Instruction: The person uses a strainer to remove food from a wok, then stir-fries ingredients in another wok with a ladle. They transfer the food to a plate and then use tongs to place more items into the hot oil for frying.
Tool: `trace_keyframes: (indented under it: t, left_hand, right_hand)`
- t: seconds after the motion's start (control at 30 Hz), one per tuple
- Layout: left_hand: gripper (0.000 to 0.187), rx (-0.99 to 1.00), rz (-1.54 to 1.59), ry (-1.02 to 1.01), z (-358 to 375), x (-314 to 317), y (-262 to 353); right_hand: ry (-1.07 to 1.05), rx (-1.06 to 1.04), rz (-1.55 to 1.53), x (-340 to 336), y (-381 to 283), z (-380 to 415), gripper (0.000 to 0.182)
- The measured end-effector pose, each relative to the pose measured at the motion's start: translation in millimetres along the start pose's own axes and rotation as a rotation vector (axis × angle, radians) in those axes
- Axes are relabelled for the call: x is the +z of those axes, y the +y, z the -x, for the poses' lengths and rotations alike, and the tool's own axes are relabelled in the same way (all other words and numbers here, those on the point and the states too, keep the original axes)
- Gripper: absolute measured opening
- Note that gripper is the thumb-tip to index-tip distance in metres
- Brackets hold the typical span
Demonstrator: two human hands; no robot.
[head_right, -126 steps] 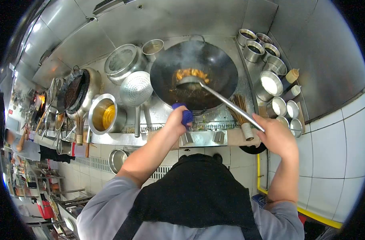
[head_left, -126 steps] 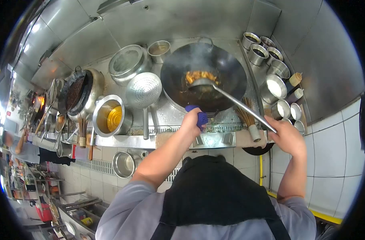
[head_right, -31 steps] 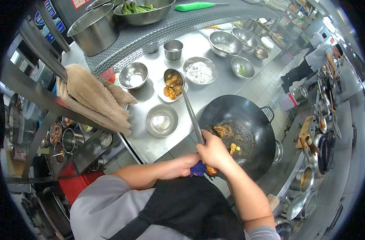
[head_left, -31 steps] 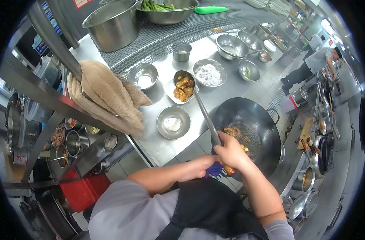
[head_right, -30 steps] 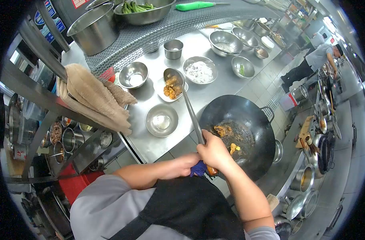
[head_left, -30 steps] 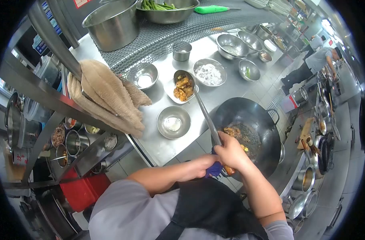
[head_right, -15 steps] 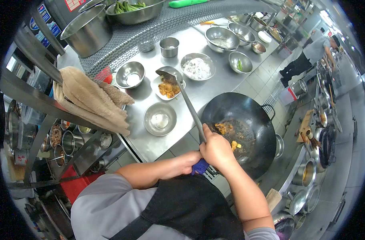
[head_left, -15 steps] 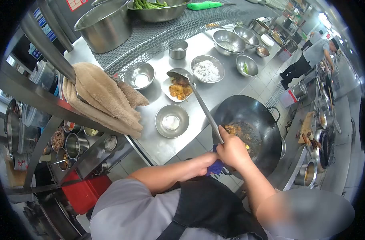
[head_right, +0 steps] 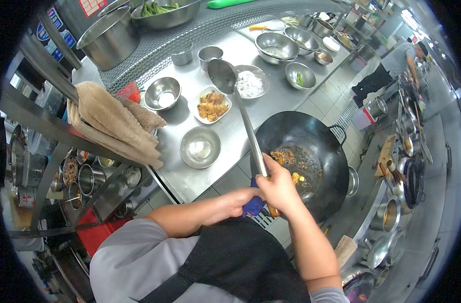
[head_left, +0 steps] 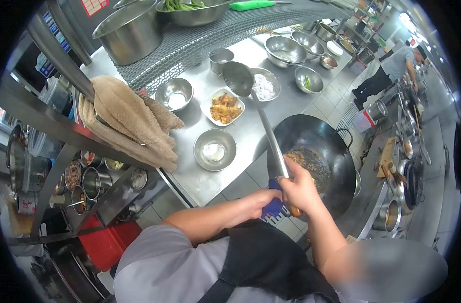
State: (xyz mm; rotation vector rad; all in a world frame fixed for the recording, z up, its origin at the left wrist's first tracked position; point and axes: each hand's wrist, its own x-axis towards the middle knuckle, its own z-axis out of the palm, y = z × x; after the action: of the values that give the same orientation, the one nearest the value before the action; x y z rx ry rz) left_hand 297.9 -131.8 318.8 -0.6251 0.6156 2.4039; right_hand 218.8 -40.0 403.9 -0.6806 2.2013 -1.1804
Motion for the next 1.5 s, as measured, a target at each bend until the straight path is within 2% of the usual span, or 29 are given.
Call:
trace_keyframes:
  t: [0.03, 0.07, 0.2, 0.27, 0.33, 0.43, 0.47, 0.53, 0.57, 0.7, 0.77, 0.8, 0.87, 0.93, 0.97, 1.0, 1.07, 1.1, 1.13, 1.27, 1.33, 1.43, 1.5]
  left_hand:
    - [0.016, -0.001, -0.010, 0.000, -2, -1, -2]
    - [0.015, -0.011, -0.052, 0.043, -6, -4, -4]
    - [0.011, -0.057, -0.126, 0.146, -22, 2, -17]
    - [0.010, -0.027, -0.100, 0.138, -42, 12, -21]
    - [0.009, -0.026, -0.127, 0.163, -89, 25, -21]
    - [0.014, -0.151, -0.071, 0.140, -171, 35, -14]
    - [0.013, -0.157, -0.083, 0.151, -167, 51, -19]
    - [0.013, -0.098, -0.120, 0.116, -166, 51, -33]
    - [0.012, -0.107, -0.131, 0.129, -161, 52, -32]
    - [0.008, -0.039, -0.236, 0.165, -153, 58, -30]
    - [0.009, 0.070, -0.378, 0.199, -135, 61, -56]
    - [0.011, 0.152, -0.451, 0.204, -126, 57, -75]
    - [0.030, 0.386, -0.751, 0.262, -130, 34, -122]
    - [0.033, 0.383, -0.730, 0.219, -138, 42, -138]
    - [0.037, 0.377, -0.705, 0.185, -141, 43, -144]
    - [0.031, 0.362, -0.698, 0.197, -152, 48, -139]
    - [0.011, 0.106, -0.403, 0.220, -170, 64, -118]
    - [0.007, -0.025, -0.463, 0.259, -174, 63, -104]
    - [0.007, -0.074, -0.362, 0.241, -172, 64, -97]
    - [0.009, -0.175, -0.313, 0.237, -152, 28, -105]
    - [0.011, -0.195, -0.335, 0.239, -140, 14, -116]
    - [0.008, -0.107, -0.481, 0.324, -125, 16, -118]
    - [0.011, 0.110, -0.666, 0.253, -119, 9, -129]
  right_hand:
    - [-0.066, 0.191, -0.344, -8, -11, 11, 0.053]
    - [-0.106, 0.167, -0.522, -16, -5, 20, 0.051]
    - [-0.015, 0.271, -0.960, -53, 4, 83, 0.052]
    - [0.031, 0.235, -1.063, -70, 15, 123, 0.052]
    - [0.102, 0.184, -1.068, -83, 33, 158, 0.053]
    - [0.319, 0.208, -0.982, -97, 42, 201, 0.049]
    - [0.384, 0.210, -0.983, -100, 44, 217, 0.049]
    - [0.535, 0.308, -0.783, -105, 50, 242, 0.049]
    - [0.582, 0.341, -0.739, -107, 55, 251, 0.041]
    - [0.681, 0.435, -0.667, -110, 98, 282, 0.032]
    - [0.706, 0.448, -0.748, -110, 120, 289, 0.018]
    - [0.732, 0.487, -0.684, -107, 129, 286, 0.011]
    - [0.743, 0.588, -0.593, -95, 142, 264, 0.018]
    - [0.668, 0.594, -0.691, -86, 126, 240, 0.013]
    - [0.635, 0.523, -0.883, -86, 129, 232, 0.009]
    - [0.596, 0.453, -1.074, -87, 137, 226, 0.006]
    - [0.563, 0.442, -1.371, -96, 157, 211, 0.007]
    - [0.497, 0.407, -1.573, -101, 167, 208, 0.011]
    - [0.455, 0.382, -1.587, -102, 176, 211, 0.023]
    - [0.404, 0.502, -1.544, -106, 194, 268, 0.023]
    - [0.385, 0.555, -1.375, -121, 193, 304, 0.014]
    - [0.463, 0.724, -1.061, -138, 176, 334, 0.013]
    - [0.493, 0.801, -0.966, -132, 172, 324, 0.014]
